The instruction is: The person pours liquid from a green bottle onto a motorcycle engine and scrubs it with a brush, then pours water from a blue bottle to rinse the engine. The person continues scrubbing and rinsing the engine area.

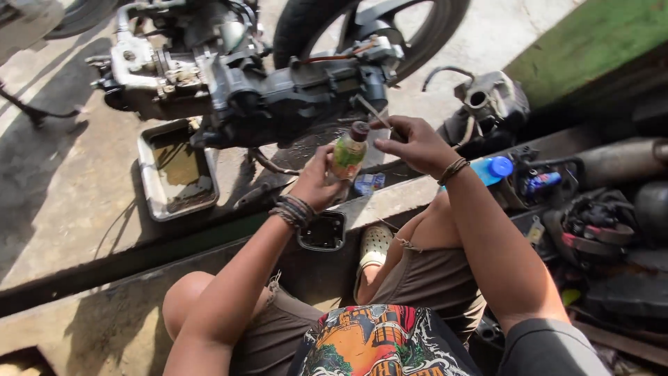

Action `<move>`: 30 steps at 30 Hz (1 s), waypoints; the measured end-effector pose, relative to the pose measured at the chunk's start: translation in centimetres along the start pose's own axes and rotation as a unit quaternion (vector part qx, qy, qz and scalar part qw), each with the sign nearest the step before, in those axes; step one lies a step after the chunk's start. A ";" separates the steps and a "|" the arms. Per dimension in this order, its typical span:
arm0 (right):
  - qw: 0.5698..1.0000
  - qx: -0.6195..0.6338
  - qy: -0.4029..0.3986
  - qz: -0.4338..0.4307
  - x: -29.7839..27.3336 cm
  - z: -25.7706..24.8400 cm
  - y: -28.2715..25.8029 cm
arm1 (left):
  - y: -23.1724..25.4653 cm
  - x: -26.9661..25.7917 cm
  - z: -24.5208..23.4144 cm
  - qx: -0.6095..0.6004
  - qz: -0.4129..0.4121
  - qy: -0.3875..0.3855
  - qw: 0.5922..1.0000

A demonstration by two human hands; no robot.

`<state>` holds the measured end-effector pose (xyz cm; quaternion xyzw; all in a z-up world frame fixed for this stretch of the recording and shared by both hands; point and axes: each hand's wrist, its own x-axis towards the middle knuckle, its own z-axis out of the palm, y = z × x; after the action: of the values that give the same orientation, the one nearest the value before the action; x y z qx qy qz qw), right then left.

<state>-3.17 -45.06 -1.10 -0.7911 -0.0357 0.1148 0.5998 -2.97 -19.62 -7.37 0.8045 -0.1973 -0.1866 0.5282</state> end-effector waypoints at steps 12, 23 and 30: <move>0.855 -0.377 0.215 0.286 -11.9 -13.7 8.2 | -3.1 4.5 21.3 0.013 -0.016 0.023 1.000; 0.835 -0.439 0.108 0.315 -10.8 -12.8 9.6 | -3.9 4.4 22.2 0.050 -0.072 0.012 0.996; 0.840 -0.394 0.216 0.303 -11.0 -13.5 9.4 | -2.4 2.7 20.2 0.058 0.014 0.060 0.996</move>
<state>-11.57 -62.47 -5.14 -0.9369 0.2937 0.0930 0.1652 -10.63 -35.83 -17.34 0.8407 -0.1867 -0.1191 0.4942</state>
